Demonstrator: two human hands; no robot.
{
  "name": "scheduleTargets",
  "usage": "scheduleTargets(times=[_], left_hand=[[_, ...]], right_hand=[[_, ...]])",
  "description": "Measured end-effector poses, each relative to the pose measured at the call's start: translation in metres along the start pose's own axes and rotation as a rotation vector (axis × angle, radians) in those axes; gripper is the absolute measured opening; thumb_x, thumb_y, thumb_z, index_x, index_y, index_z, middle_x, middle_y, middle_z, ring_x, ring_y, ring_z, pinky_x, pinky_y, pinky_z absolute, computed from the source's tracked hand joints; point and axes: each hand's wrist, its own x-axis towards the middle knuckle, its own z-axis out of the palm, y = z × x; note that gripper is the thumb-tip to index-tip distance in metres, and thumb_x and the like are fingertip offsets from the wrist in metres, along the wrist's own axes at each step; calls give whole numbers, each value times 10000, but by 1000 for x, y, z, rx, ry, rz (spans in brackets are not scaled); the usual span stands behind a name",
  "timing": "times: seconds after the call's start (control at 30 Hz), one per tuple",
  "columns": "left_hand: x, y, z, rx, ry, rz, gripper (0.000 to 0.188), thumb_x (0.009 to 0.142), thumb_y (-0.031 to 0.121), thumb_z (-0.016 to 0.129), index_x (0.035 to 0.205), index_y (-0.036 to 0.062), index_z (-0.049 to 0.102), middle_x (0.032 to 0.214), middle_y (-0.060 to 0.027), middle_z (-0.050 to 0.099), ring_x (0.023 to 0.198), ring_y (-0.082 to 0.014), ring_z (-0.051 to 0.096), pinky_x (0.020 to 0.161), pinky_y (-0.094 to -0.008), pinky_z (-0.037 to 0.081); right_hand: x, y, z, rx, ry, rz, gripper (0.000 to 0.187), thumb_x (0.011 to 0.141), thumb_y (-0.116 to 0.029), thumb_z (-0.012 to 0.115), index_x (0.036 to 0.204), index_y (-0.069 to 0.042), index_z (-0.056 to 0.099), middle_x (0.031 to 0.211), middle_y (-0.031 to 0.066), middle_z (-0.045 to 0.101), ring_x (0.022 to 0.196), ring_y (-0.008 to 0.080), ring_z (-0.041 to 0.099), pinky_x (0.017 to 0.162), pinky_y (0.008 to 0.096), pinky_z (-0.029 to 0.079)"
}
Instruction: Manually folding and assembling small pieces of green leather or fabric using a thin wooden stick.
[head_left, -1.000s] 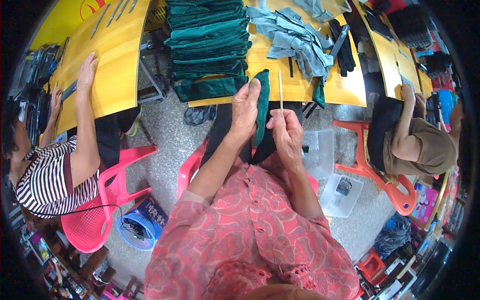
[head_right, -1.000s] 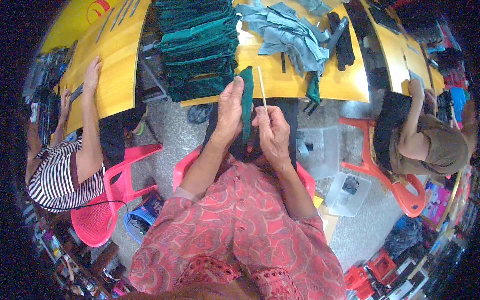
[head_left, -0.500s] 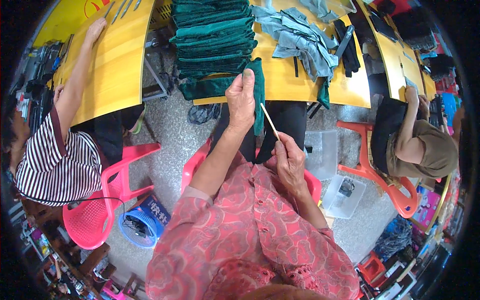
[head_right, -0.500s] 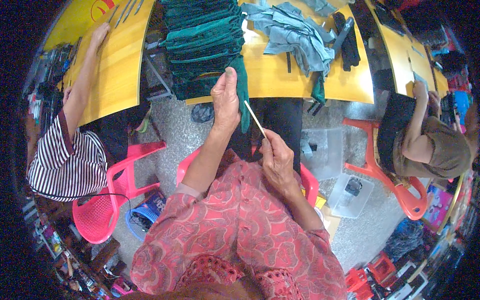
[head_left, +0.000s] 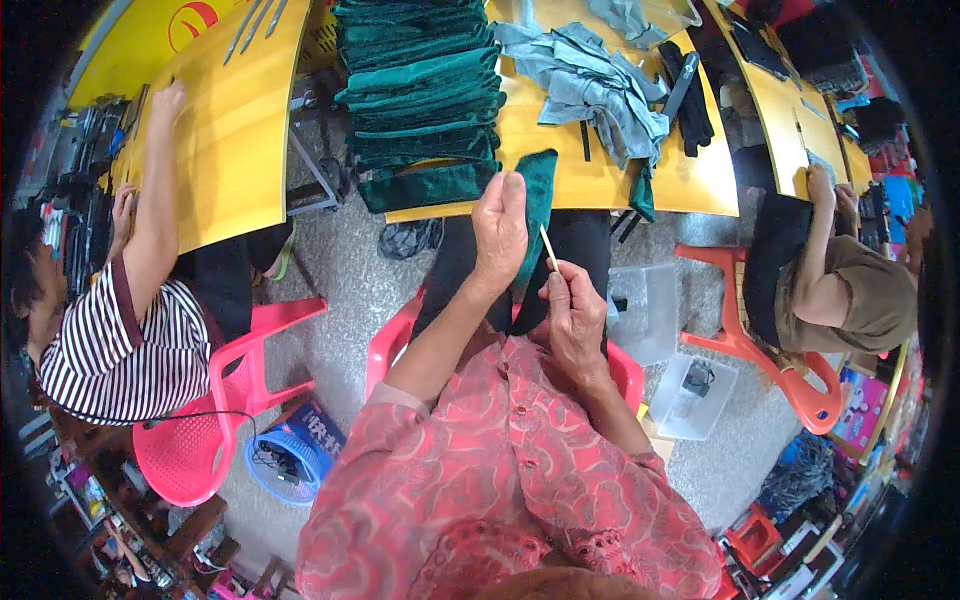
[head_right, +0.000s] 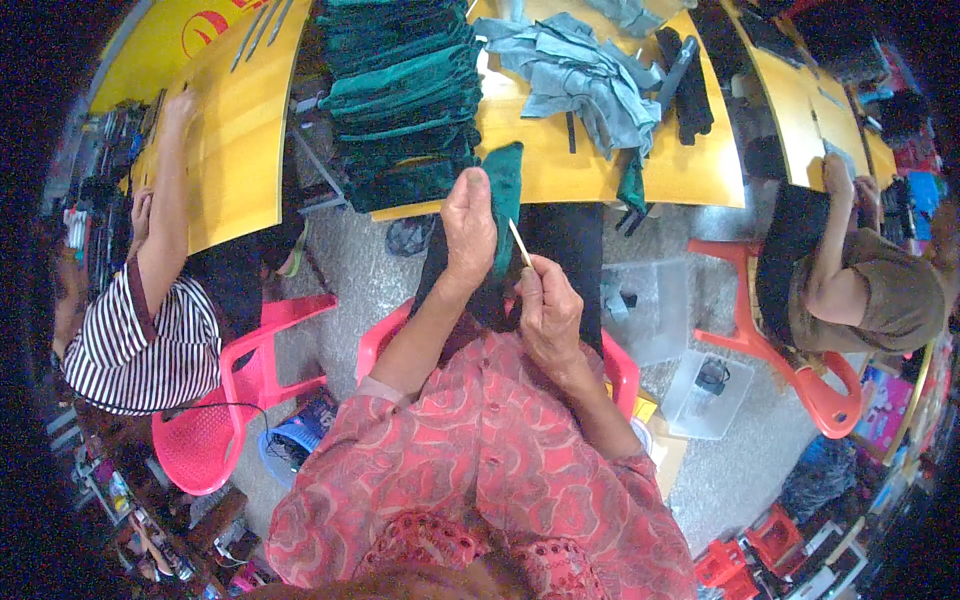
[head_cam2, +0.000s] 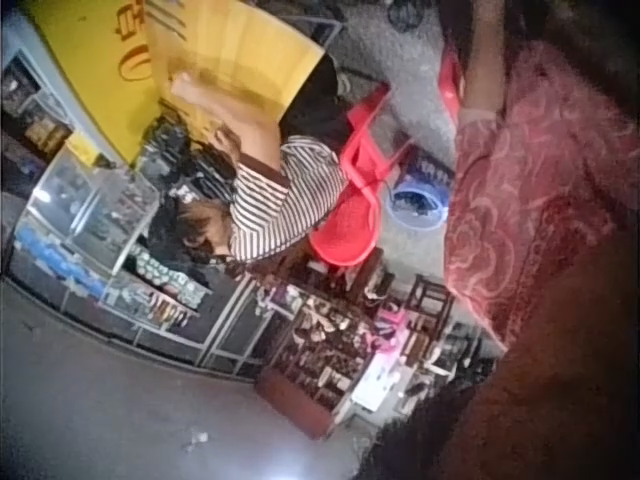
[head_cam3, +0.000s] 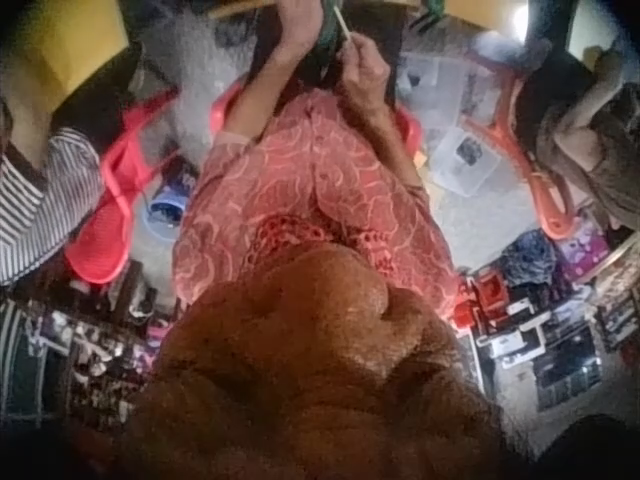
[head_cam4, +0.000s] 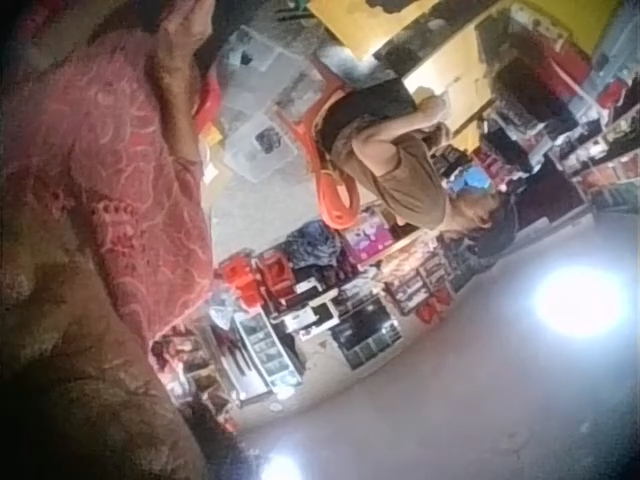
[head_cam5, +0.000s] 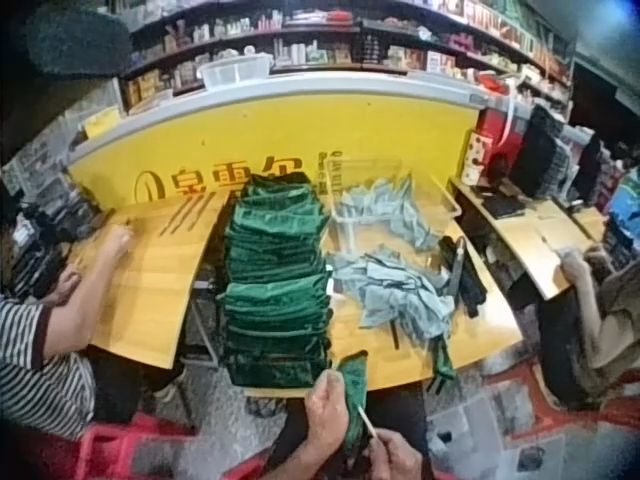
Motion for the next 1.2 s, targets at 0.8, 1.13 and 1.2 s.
scheduleTargets(times=[0.8, 1.13, 1.2], left_hand=[[-14, 6, 1, 362, -269, 338, 165, 910, 179, 612, 892, 22, 562, 610, -98, 528, 526, -230, 545, 487, -333, 422], [3, 11, 1, -227, -281, -190, 257, 962, 260, 554, 957, 11, 619, 735, 61, 505, 683, -20, 429, 601, -189, 371], [3, 15, 1, -190, -260, -152, 248, 955, 249, 569, 970, 7, 625, 745, 53, 539, 685, -16, 453, 598, -189, 385]], right_hand=[[20, 20, -1, 56, 161, 30, 122, 949, -83, 516, 1006, 3, 581, 724, 47, 618, 603, 93, 531, 542, 237, 424], [19, 17, -4, 142, 77, 74, 116, 934, -64, 523, 982, 6, 603, 724, 55, 646, 660, 120, 613, 616, 260, 486], [20, 20, -2, 80, 85, 2, 117, 941, -60, 524, 1003, 4, 599, 727, 38, 639, 615, 73, 540, 561, 222, 433]])
